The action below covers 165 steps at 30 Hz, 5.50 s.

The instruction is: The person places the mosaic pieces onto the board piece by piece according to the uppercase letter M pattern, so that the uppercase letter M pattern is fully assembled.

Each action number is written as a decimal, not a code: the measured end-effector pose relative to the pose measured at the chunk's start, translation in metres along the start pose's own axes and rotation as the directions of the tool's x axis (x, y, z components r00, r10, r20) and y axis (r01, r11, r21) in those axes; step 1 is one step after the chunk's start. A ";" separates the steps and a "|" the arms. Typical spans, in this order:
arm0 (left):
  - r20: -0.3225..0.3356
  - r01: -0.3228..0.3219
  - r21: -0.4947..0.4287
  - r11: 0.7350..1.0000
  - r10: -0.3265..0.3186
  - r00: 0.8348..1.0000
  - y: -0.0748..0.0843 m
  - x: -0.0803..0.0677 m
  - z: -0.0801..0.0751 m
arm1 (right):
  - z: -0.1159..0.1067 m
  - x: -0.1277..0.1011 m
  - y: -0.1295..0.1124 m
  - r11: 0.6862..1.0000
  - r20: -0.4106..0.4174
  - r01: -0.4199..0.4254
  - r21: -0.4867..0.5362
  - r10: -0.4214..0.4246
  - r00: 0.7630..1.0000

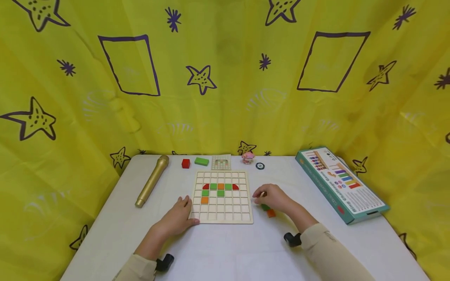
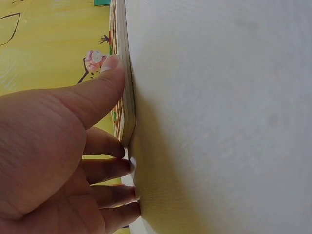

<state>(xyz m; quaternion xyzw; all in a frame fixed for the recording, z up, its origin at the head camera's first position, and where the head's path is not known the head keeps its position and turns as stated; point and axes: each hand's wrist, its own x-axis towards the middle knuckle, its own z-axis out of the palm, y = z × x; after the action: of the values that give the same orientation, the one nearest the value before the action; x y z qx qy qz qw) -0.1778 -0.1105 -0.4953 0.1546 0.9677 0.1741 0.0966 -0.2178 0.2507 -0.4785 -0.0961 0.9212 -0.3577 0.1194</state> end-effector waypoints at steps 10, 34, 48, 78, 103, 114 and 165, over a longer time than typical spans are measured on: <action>0.005 0.018 0.001 1.000 -0.018 1.000 0.000 0.000 0.000 | -0.002 -0.011 0.013 0.999 -0.012 -0.024 0.022 0.024 1.000; 0.008 0.017 -0.010 1.000 -0.017 1.000 0.002 0.000 -0.003 | -0.007 -0.023 0.026 1.000 0.026 -0.003 -0.001 0.003 1.000; 0.010 -0.001 -0.002 1.000 0.001 1.000 0.002 0.000 -0.002 | -0.004 -0.020 0.025 0.999 0.003 -0.047 0.004 0.047 0.999; 0.005 0.007 -0.014 1.000 -0.006 1.000 0.000 0.000 0.000 | -0.011 0.014 0.007 0.998 0.011 -0.002 0.068 0.001 1.000; 0.001 0.018 -0.014 1.000 -0.018 1.000 0.000 0.001 0.001 | 0.005 0.048 -0.021 0.993 0.036 0.023 0.114 -0.027 0.999; 0.002 0.032 -0.020 0.999 -0.032 0.999 0.002 -0.001 0.001 | 0.015 0.057 -0.026 0.993 0.039 0.045 0.110 -0.050 0.998; 0.002 0.024 -0.003 1.000 -0.024 1.000 0.000 0.001 0.002 | 0.020 0.029 -0.012 0.999 -0.006 0.016 0.037 -0.016 1.000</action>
<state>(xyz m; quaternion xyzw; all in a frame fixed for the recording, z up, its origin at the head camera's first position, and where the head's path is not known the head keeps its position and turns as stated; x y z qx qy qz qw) -0.1779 -0.1097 -0.4971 0.1429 0.9692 0.1741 0.0999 -0.2390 0.2218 -0.4890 -0.1003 0.9140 -0.3758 0.1155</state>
